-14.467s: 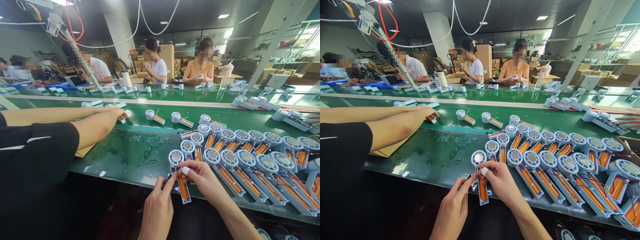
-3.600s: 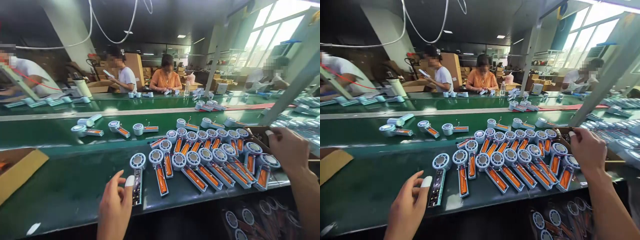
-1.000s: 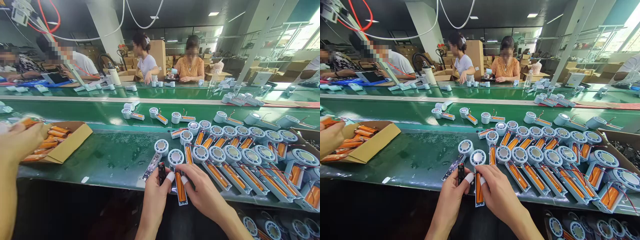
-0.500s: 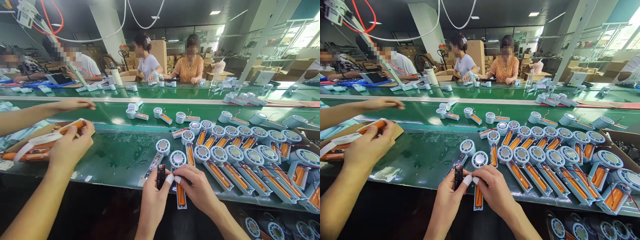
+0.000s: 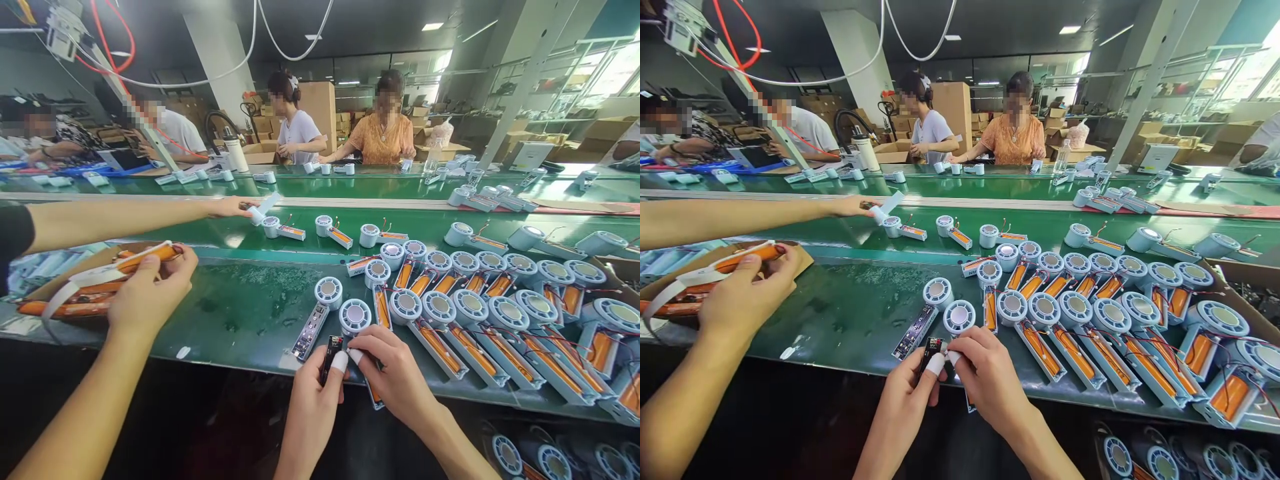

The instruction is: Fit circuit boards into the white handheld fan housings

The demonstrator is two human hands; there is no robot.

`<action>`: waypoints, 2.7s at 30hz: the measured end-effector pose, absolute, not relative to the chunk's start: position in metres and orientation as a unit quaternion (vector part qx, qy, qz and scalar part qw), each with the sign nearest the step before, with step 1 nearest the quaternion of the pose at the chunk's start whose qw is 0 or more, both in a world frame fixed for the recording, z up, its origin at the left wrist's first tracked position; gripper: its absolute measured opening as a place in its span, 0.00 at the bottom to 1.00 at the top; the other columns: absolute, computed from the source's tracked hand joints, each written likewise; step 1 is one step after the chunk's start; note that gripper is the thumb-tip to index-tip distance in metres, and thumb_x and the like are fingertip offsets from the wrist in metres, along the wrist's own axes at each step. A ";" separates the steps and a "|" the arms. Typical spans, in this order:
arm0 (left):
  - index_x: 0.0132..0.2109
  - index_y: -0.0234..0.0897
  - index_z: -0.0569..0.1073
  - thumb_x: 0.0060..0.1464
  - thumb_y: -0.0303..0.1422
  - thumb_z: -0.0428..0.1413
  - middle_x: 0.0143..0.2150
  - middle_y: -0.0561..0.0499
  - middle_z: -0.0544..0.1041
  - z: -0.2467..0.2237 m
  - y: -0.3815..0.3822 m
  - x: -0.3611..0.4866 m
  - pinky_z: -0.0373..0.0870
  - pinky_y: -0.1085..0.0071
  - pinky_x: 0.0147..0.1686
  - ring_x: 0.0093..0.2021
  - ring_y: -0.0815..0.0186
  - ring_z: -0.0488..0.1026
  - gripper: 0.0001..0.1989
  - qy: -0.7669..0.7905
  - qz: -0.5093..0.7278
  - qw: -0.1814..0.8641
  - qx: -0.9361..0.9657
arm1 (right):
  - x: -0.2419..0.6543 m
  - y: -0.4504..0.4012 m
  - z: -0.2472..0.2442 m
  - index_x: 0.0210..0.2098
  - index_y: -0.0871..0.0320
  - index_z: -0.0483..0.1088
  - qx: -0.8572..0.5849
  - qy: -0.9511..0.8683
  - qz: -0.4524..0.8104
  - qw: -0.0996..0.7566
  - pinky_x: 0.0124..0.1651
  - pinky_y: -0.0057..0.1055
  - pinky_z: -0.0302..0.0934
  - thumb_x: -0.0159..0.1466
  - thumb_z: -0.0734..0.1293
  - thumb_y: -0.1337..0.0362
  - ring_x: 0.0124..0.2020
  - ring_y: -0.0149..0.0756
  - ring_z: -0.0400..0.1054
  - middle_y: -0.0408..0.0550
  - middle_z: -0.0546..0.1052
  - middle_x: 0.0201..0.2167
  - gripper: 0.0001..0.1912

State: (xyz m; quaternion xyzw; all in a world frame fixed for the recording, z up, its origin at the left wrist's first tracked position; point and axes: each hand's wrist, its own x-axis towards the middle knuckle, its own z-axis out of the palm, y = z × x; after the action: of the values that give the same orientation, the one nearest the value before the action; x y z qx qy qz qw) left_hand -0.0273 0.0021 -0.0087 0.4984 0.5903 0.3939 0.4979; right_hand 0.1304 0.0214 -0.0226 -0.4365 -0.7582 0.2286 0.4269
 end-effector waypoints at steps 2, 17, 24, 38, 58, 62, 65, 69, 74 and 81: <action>0.34 0.37 0.71 0.56 0.48 0.54 0.24 0.57 0.68 -0.010 0.005 -0.026 0.57 0.74 0.23 0.22 0.70 0.61 0.17 0.587 0.397 0.502 0.496 | 0.131 0.021 -0.023 0.42 0.55 0.75 -0.435 -0.764 0.225 0.421 0.44 0.35 0.67 0.66 0.62 0.75 0.41 0.40 0.72 0.49 0.78 0.40 0.13; 0.26 0.39 0.69 0.61 0.49 0.49 0.19 0.57 0.60 -0.005 0.005 -0.028 0.53 0.72 0.23 0.21 0.69 0.55 0.22 0.614 0.351 0.410 0.576 | 0.134 0.022 -0.013 0.39 0.55 0.72 -0.445 -0.757 0.247 0.409 0.40 0.32 0.65 0.66 0.62 0.74 0.37 0.37 0.71 0.47 0.77 0.39 0.09; 0.29 0.39 0.73 0.60 0.43 0.49 0.25 0.50 0.75 -0.002 0.003 -0.030 0.61 0.71 0.28 0.26 0.63 0.67 0.17 0.621 0.346 0.338 0.616 | 0.130 0.021 -0.010 0.41 0.56 0.71 -0.437 -0.815 0.145 0.352 0.43 0.37 0.66 0.69 0.58 0.74 0.40 0.41 0.71 0.50 0.77 0.40 0.11; 0.38 0.40 0.76 0.63 0.35 0.46 0.37 0.45 0.81 -0.011 0.001 -0.035 0.71 0.65 0.38 0.36 0.56 0.79 0.15 0.602 0.311 0.260 0.688 | 0.133 0.020 -0.004 0.40 0.56 0.70 -0.444 -0.820 0.177 0.313 0.41 0.35 0.65 0.69 0.59 0.74 0.38 0.39 0.70 0.47 0.76 0.38 0.11; 0.36 0.40 0.71 0.67 0.37 0.45 0.32 0.52 0.74 -0.008 0.010 -0.045 0.64 0.73 0.34 0.32 0.64 0.70 0.14 0.506 0.316 0.342 0.726 | 0.141 0.033 -0.001 0.41 0.55 0.77 -0.414 -0.769 0.314 0.372 0.43 0.31 0.63 0.69 0.65 0.71 0.40 0.37 0.71 0.46 0.78 0.38 0.09; 0.34 0.39 0.72 0.66 0.42 0.46 0.29 0.53 0.74 -0.009 0.007 -0.044 0.64 0.72 0.35 0.31 0.64 0.71 0.17 0.545 0.317 0.378 0.678 | 0.148 0.024 -0.003 0.47 0.54 0.75 -0.439 -0.737 0.338 0.387 0.46 0.32 0.65 0.67 0.67 0.68 0.42 0.37 0.71 0.47 0.77 0.42 0.09; 0.33 0.38 0.74 0.64 0.46 0.45 0.22 0.55 0.68 -0.006 0.003 -0.044 0.61 0.71 0.28 0.24 0.65 0.66 0.21 0.594 0.288 0.405 0.633 | 0.162 0.016 -0.002 0.55 0.52 0.71 -0.490 -0.683 0.369 0.397 0.46 0.32 0.67 0.66 0.68 0.65 0.43 0.37 0.71 0.47 0.76 0.47 0.17; 0.33 0.38 0.75 0.62 0.47 0.46 0.21 0.54 0.70 -0.004 0.000 -0.041 0.59 0.71 0.27 0.24 0.63 0.68 0.22 0.616 0.272 0.408 0.617 | 0.167 0.009 -0.003 0.49 0.55 0.74 -0.563 -0.624 0.395 0.371 0.38 0.31 0.67 0.68 0.66 0.58 0.35 0.36 0.71 0.46 0.78 0.37 0.13; 0.37 0.39 0.75 0.61 0.45 0.45 0.22 0.52 0.74 -0.005 0.000 -0.038 0.63 0.69 0.28 0.24 0.61 0.71 0.19 0.621 0.272 0.374 0.632 | 0.152 0.015 0.003 0.39 0.55 0.77 -0.522 -0.679 0.312 0.412 0.38 0.30 0.66 0.70 0.63 0.62 0.36 0.36 0.72 0.47 0.79 0.36 0.10; 0.48 0.42 0.67 0.62 0.41 0.44 0.30 0.51 0.79 -0.011 -0.006 -0.038 0.70 0.65 0.33 0.28 0.58 0.77 0.14 0.629 0.323 0.327 0.627 | 0.144 0.026 0.003 0.43 0.53 0.78 -0.428 -0.698 0.370 0.439 0.48 0.30 0.67 0.70 0.64 0.66 0.43 0.37 0.75 0.45 0.82 0.40 0.09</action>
State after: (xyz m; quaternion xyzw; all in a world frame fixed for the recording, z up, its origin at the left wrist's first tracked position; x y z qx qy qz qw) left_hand -0.0379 -0.0056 -0.0111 0.6268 0.6292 0.3228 0.3271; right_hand 0.1435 0.0260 0.0031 -0.4285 -0.6978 0.3703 0.4386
